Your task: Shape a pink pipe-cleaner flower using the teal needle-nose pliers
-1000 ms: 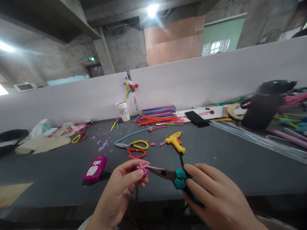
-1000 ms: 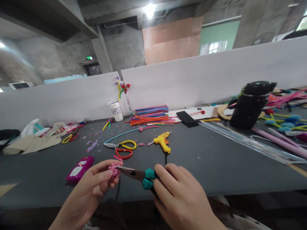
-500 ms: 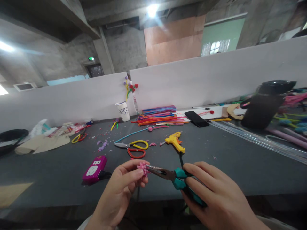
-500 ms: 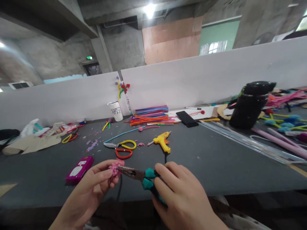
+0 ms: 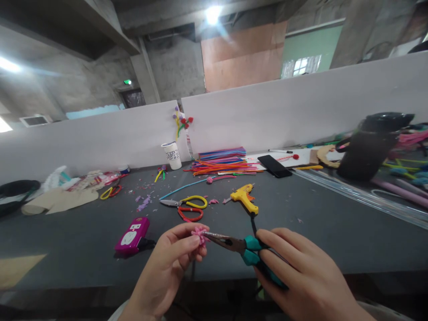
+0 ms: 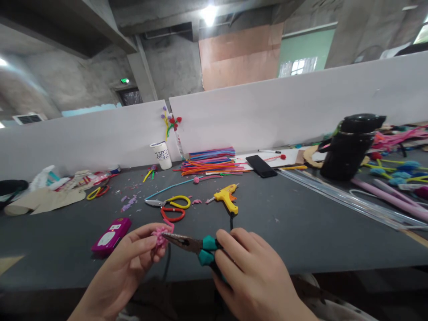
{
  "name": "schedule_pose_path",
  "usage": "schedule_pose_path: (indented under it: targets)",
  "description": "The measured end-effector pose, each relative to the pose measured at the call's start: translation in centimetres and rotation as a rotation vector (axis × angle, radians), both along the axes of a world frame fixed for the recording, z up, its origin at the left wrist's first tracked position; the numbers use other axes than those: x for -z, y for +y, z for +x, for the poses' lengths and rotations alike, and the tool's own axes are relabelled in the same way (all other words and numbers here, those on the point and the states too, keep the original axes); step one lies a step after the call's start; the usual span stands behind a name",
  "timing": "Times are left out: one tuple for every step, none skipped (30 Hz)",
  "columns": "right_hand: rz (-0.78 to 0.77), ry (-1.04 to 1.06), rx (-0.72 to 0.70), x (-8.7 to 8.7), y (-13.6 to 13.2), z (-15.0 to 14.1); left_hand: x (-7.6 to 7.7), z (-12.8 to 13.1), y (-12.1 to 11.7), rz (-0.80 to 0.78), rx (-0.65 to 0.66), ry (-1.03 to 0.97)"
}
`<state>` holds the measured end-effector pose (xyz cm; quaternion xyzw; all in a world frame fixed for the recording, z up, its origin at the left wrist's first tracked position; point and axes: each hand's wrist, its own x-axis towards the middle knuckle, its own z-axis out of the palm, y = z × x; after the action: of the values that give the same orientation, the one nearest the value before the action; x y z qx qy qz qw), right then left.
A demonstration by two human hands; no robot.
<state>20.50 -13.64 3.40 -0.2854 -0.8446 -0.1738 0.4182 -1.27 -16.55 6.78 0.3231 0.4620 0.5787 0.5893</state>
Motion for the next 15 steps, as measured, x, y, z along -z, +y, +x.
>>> schedule_pose_path:
  targets:
    - [0.002,-0.006,0.004,0.0,0.0,0.0,0.0,0.0,0.0,0.001,0.002,0.0]
    - [0.005,-0.016,0.01,0.1,0.0,0.0,0.0,0.1,0.1,0.002,0.001,-0.001]
    - [0.007,-0.029,0.019,0.2,0.0,0.0,0.0,0.1,0.1,0.003,0.0,-0.001]
    - [0.008,-0.043,0.028,0.2,0.0,0.0,0.0,0.1,0.2,0.005,0.001,0.0]
    - [0.014,-0.052,0.039,0.3,0.0,-0.1,0.0,0.2,0.2,0.006,0.004,0.002]
    - [0.021,-0.063,0.047,0.4,0.1,-0.1,0.0,0.2,0.2,0.008,0.005,0.003]
    - [0.028,-0.071,0.054,0.4,0.1,-0.1,0.0,0.2,0.2,0.009,0.005,0.002]
    - [0.033,-0.073,0.061,0.5,0.1,-0.1,0.0,0.2,0.2,0.009,0.006,0.001]
    - [0.037,-0.073,0.069,0.6,0.1,-0.2,0.0,0.2,0.1,0.009,0.009,-0.001]
    - [0.042,-0.072,0.074,0.7,0.1,-0.2,0.0,0.2,0.1,0.008,0.011,-0.004]
    - [0.043,-0.071,0.079,0.8,0.1,-0.2,0.0,0.2,0.0,0.007,0.012,-0.006]
    - [0.04,-0.074,0.084,0.9,0.1,-0.2,0.0,0.2,0.0,0.006,0.013,-0.008]
    - [0.038,-0.078,0.089,1.0,0.0,-0.3,0.0,0.2,0.0,0.007,0.013,-0.009]
    - [0.031,-0.085,0.091,1.1,0.0,-0.3,0.0,0.2,0.0,0.01,0.009,-0.01]
    - [0.026,-0.093,0.09,1.1,0.0,-0.3,0.0,0.2,0.0,0.015,0.005,-0.008]
